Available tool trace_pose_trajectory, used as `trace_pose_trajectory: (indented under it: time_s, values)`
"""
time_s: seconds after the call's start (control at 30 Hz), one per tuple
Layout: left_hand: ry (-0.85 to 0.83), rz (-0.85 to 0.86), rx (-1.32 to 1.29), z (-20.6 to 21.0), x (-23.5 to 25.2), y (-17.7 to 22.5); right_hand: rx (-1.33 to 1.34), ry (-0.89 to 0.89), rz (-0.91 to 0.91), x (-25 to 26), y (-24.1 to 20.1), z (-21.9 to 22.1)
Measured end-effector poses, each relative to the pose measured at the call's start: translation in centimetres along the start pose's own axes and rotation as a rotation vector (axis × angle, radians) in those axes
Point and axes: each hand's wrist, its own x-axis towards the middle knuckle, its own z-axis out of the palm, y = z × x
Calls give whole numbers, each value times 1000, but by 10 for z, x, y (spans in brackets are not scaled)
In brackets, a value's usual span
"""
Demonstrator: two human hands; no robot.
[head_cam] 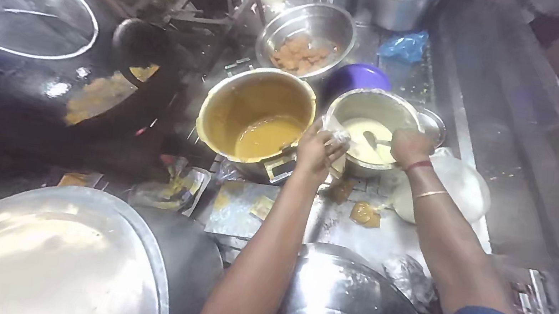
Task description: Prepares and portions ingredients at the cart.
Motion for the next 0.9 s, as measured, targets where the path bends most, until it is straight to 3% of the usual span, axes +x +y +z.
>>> trace_pose_trajectory:
  time_s: [0.23,0.37,0.6,0.8,0.9]
  values:
    - [5,-7,15,-12,-9,0,270,-268,-121,39,-9,36]
    - [-9,-7,42,-17,-17,2,517,-361,-74,29,5,22]
    - [-11,-17,22,-9,-15,4,825,-270,-59,-4,30,-19]
    - [4,-5,-7,-1,-7,5,794,-174,-201,-51,44,-64]
    - [15,7,5,4,-5,5,606,-169,-268,-76,45,-80]
